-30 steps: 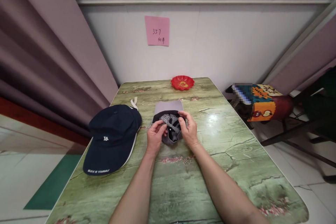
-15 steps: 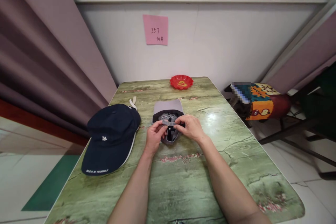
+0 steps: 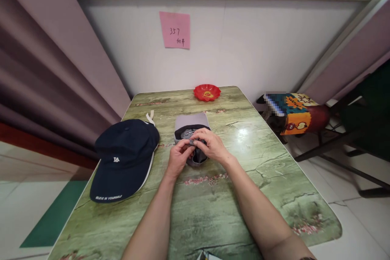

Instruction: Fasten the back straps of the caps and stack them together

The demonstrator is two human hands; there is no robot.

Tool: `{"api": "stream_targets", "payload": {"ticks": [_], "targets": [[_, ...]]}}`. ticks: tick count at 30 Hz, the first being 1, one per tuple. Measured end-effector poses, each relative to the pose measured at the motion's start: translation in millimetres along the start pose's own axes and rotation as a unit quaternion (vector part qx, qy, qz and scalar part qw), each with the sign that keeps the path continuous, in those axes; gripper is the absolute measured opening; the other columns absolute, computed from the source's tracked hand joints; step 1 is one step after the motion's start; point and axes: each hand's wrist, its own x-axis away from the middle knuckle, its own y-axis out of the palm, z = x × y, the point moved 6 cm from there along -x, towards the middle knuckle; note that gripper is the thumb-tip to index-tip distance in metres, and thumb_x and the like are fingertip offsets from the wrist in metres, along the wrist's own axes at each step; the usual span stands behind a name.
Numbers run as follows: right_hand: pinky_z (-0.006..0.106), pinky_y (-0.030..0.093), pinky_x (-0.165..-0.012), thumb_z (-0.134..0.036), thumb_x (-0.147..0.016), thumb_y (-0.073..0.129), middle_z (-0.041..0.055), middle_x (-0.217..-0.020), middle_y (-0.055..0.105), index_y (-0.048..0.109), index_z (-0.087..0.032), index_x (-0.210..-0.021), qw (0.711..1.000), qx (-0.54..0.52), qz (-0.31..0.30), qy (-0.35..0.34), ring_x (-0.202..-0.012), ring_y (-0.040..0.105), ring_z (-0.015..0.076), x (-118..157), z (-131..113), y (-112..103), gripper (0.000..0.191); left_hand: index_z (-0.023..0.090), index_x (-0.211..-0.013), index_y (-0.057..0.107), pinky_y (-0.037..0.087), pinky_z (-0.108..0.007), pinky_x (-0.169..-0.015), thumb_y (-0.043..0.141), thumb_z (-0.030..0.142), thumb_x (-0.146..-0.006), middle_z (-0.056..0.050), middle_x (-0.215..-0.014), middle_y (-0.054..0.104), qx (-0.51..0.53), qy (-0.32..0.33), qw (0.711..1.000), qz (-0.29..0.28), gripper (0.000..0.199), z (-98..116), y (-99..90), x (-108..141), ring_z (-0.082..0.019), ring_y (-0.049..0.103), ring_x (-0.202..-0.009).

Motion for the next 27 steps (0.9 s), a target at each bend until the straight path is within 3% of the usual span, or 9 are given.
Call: {"api": "stream_targets", "payload": {"ticks": [7,10,14,20,25,27], "targets": [[0.031,0.048,-0.085,-0.025,-0.088,0.060,0.0032,-0.097,0.067,0.068,-0.023,-0.088,0.998,-0.065,-0.010,0.011,-0.094,0.061,0.0170,-0.3,-2.1,-2.1,0.008,0.018,-0.088,0.070,0.048,-0.021,-0.050,0.073,0.033,-0.076,0.000,-0.078,0.062,-0.022,0.039,0.999,-0.010,0.020,3.9,3.8,-0.1,-0.009,0.054,-0.054],[0.027,0.049,-0.074,-0.034,-0.090,0.056,0.0015,-0.086,0.066,0.065,-0.021,-0.088,0.989,-0.143,-0.023,0.042,-0.080,0.060,0.0151,-0.3,1.5,0.4,0.016,0.018,-0.086,0.070,0.049,-0.021,-0.050,0.074,0.033,-0.076,0.000,-0.079,0.062,-0.018,0.045,0.999,-0.003,0.019,3.2,3.6,-0.4,-0.009,0.054,-0.053],[0.022,0.043,-0.056,-0.046,-0.090,0.055,-0.0017,-0.073,0.060,0.059,-0.021,-0.093,0.954,-0.282,-0.022,0.100,-0.060,0.052,0.0108,1.5,13.1,4.7,0.026,0.019,-0.090,0.071,0.050,-0.022,-0.050,0.075,0.032,-0.075,-0.001,-0.085,0.064,-0.010,0.044,0.999,0.000,0.020,1.2,3.2,-1.2,-0.009,0.056,-0.054],[0.022,0.044,-0.053,-0.051,-0.084,0.062,-0.0013,-0.074,0.063,0.059,-0.021,-0.091,0.923,-0.358,-0.015,0.139,-0.057,0.052,0.0103,2.3,18.7,5.6,0.031,0.018,-0.098,0.070,0.051,-0.023,-0.055,0.075,0.031,-0.075,-0.001,-0.074,0.067,0.017,0.008,1.000,0.005,0.027,-1.1,-0.6,-1.2,-0.011,0.058,-0.056],[0.021,0.041,-0.050,-0.048,-0.083,0.064,-0.0026,-0.072,0.061,0.060,-0.021,-0.091,0.923,-0.356,-0.008,0.147,-0.053,0.049,0.0087,2.7,18.1,6.9,0.028,0.017,-0.099,0.065,0.053,-0.027,-0.060,0.075,0.029,-0.073,0.000,-0.069,0.067,0.030,-0.006,0.999,-0.039,0.030,-0.7,5.1,0.5,-0.015,0.063,-0.061],[0.021,0.041,-0.050,-0.048,-0.081,0.065,-0.0031,-0.070,0.060,0.061,-0.021,-0.090,0.923,-0.353,-0.004,0.155,-0.053,0.049,0.0088,3.0,18.0,8.4,0.029,0.018,-0.096,0.064,0.051,-0.025,-0.056,0.073,0.031,-0.076,0.000,-0.064,0.065,0.023,-0.013,0.999,-0.043,0.027,-1.6,6.3,1.2,-0.014,0.062,-0.057]]}}
